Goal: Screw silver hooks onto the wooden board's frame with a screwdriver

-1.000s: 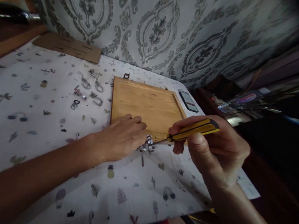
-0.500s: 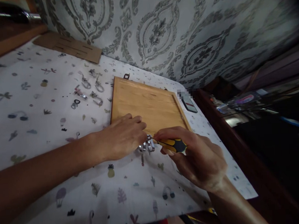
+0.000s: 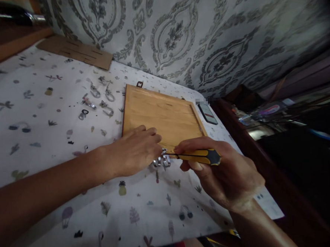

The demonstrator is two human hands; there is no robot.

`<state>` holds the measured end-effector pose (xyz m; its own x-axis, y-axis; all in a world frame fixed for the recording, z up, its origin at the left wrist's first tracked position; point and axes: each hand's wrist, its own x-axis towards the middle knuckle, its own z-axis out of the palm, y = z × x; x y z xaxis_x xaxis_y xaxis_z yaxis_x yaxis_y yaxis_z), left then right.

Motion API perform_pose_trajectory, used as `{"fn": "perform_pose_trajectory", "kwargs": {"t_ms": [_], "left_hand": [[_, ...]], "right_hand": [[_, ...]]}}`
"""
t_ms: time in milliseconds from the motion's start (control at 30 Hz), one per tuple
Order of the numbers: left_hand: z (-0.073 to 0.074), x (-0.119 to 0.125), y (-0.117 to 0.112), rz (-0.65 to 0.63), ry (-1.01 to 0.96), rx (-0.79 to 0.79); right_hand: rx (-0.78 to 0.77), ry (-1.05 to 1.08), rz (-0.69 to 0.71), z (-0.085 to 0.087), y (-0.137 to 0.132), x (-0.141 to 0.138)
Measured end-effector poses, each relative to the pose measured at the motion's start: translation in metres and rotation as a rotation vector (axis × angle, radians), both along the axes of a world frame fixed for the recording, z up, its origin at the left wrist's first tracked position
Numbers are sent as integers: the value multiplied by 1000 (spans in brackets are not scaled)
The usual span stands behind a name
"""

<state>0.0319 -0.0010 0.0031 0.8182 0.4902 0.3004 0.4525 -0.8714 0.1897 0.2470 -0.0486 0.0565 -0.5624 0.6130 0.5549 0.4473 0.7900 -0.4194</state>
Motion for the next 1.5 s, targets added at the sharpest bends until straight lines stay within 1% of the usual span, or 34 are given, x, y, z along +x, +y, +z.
{"fn": "perform_pose_trajectory", "kwargs": {"t_ms": [133, 267, 367, 433, 500, 567, 633, 700, 800, 900, 1000, 1100, 1267, 1500], "left_hand": [[-1, 0, 0, 5, -4, -5], [-1, 0, 1, -2, -1, -13], [0, 0, 1, -9, -6, -17], [0, -1, 1, -9, -13, -24], [0, -3, 1, -14, -28, -14], [-2, -4, 1, -24, -49, 12], [-3, -4, 1, -34, -59, 37], [-3, -3, 2, -30, -42, 44], [-1, -1, 1, -14, -2, 21], [1, -1, 1, -7, -3, -5], [0, -1, 0, -15, -38, -15], [-3, -2, 1, -23, -62, -4], [-4, -1, 2, -23, -49, 1], [-2, 1, 2, -8, 9, 20]], "right_hand": [[-33, -42, -19, 1, 0, -2], [5, -180, -33, 3, 1, -5], [16, -211, -33, 4, 2, -8], [-67, -121, -15, 4, 3, -9], [-188, 65, -24, 4, 3, -10], [-249, 249, -70, 3, 3, -9], [-226, 330, -125, 1, 3, -6], [-174, 320, -140, -2, 3, -3], [-116, 204, -114, -8, 2, 1], [-78, 70, -72, -10, 1, 2], [-30, 18, -52, -7, 0, 0], [12, -1, -63, -3, -1, -1], [11, -42, -62, -4, -1, -2], [-5, 4, -42, -7, 1, 1]]}}
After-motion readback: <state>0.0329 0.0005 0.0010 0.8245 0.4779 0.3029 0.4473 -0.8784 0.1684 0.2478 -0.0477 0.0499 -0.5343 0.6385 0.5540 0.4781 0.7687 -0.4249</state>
